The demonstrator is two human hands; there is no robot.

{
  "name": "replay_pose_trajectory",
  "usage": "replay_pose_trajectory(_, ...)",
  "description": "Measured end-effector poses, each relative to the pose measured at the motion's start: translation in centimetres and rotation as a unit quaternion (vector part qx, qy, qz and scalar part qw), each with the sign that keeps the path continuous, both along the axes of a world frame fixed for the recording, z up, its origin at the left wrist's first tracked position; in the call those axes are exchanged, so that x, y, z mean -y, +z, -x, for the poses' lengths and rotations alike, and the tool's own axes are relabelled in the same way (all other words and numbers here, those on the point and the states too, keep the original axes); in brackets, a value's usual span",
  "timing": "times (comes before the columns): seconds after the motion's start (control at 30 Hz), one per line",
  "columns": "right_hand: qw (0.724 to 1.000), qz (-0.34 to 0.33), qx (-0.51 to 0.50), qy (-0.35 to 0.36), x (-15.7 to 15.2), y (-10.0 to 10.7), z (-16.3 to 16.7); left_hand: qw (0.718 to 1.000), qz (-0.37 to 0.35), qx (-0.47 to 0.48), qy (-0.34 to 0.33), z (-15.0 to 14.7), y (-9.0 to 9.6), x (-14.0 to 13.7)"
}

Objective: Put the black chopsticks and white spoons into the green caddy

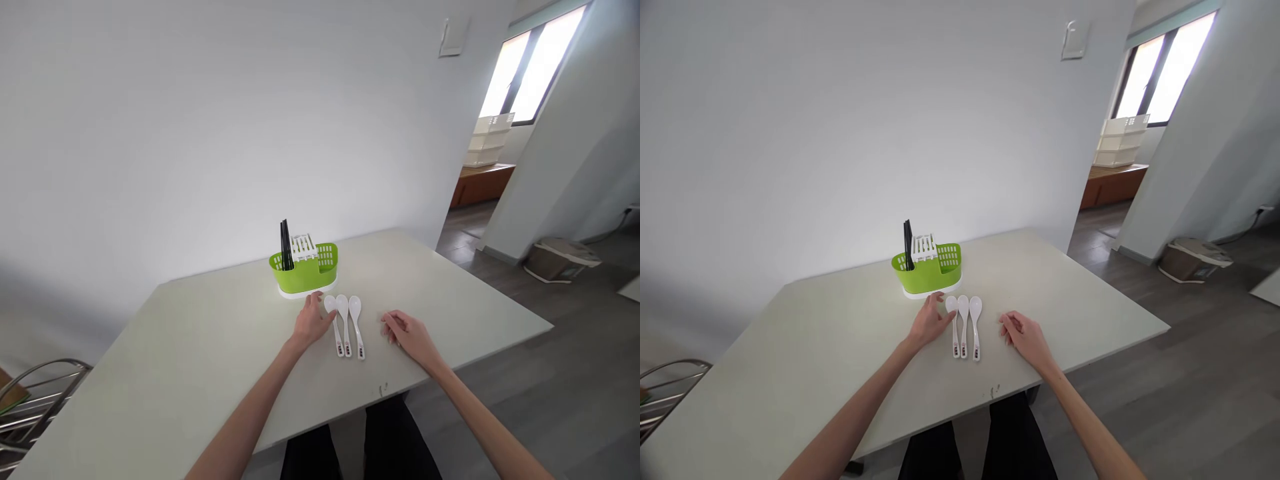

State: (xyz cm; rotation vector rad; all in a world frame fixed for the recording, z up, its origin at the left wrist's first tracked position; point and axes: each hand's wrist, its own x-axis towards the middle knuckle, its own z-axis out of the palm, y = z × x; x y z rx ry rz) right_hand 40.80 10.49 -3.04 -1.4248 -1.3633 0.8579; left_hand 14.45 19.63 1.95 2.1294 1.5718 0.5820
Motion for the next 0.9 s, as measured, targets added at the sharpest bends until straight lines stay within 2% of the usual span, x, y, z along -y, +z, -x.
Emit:
replay_pose_trajectory(0.1,1.0,-0.009,-0.011,-0.001,-0.2,-0.2,-0.1,0.997,0.008,-0.079,0.003,-2.3,0.6,-0.5)
replay_pose_trajectory(0.2,1.0,-0.016,-0.016,0.002,-0.4,-0.4,-0.2,0.99,0.014,-0.14,0.012,-3.1,0.8,-0.8)
replay_pose_trajectory(0.33,1.0,-0.018,-0.023,0.003,-0.5,-0.4,-0.1,0.986,0.016,-0.162,0.02,-2.4,1.2,-0.7)
replay_pose_trajectory(0.47,0.999,-0.028,-0.031,0.01,-0.5,-0.4,-0.1,0.989,0.02,-0.145,0.026,-0.3,1.7,-0.6)
replay_pose_trajectory(0.63,0.999,-0.036,-0.034,0.007,-0.7,-0.9,-0.1,0.996,0.027,-0.075,0.031,3.3,3.0,-0.6)
replay_pose_trajectory(0.77,0.999,-0.039,-0.029,0.01,-0.7,-1.1,-0.1,0.999,0.027,0.008,0.039,6.4,5.4,-0.3)
replay_pose_trajectory(0.83,0.999,-0.041,-0.029,0.012,-0.6,-1.1,-0.2,0.994,0.019,0.092,0.055,7.9,7.2,-0.1)
replay_pose_trajectory(0.9,0.999,-0.043,-0.03,0.011,-0.6,-1.1,-0.2,0.974,0.001,0.211,0.084,9.2,9.2,-0.1)
